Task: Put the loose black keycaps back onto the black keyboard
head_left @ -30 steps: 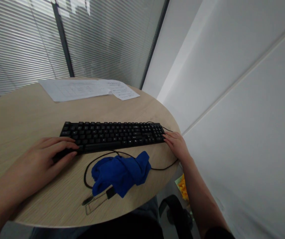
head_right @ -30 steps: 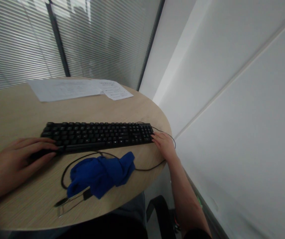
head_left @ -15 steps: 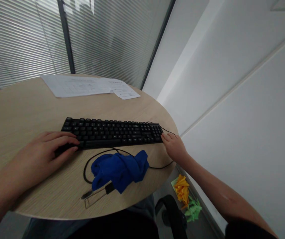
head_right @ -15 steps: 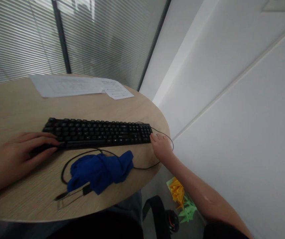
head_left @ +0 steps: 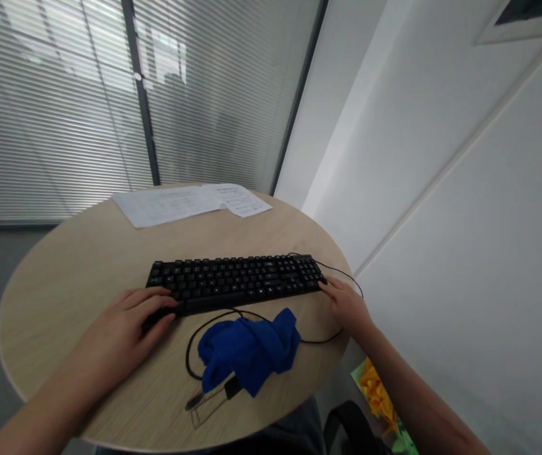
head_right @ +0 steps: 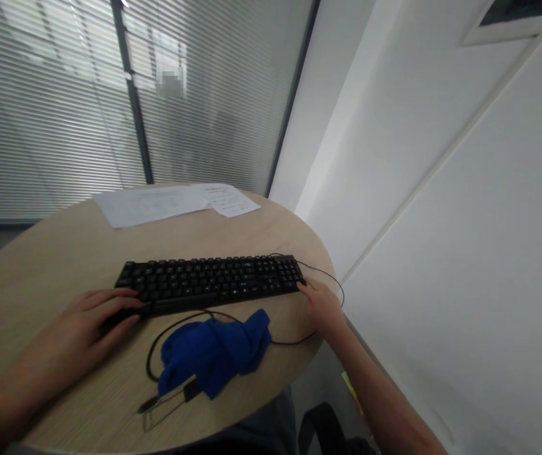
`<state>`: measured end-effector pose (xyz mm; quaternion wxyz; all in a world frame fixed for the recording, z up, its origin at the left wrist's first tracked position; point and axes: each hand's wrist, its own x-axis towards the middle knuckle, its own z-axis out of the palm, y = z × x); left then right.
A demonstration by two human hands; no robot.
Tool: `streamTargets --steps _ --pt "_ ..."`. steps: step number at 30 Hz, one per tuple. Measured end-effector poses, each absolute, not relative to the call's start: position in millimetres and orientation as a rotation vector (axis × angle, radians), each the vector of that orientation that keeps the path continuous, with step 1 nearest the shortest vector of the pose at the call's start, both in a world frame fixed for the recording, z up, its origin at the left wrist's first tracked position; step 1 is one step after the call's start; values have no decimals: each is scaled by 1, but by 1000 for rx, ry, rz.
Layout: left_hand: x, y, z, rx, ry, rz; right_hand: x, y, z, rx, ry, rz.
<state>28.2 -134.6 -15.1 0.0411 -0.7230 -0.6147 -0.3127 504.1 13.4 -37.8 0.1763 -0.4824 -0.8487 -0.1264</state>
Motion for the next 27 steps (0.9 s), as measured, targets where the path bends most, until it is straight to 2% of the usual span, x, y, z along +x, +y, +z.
streamTargets --steps 6,15,21,27 --pt "26 -136 -16 -2211 -1852 -952 496 9 -37 -1365 -2386 -282" --pt "34 -145 -7 -2191 -1836 -954 503 4 -76 -1389 -2130 -45" --pt "35 -152 -1 -2074 -1848 -1158 502 0 -81 -1358 -1801 73" --pt "27 -156 1 -1859 -2002 -1437 499 -7 -74 -1395 -1985 34"
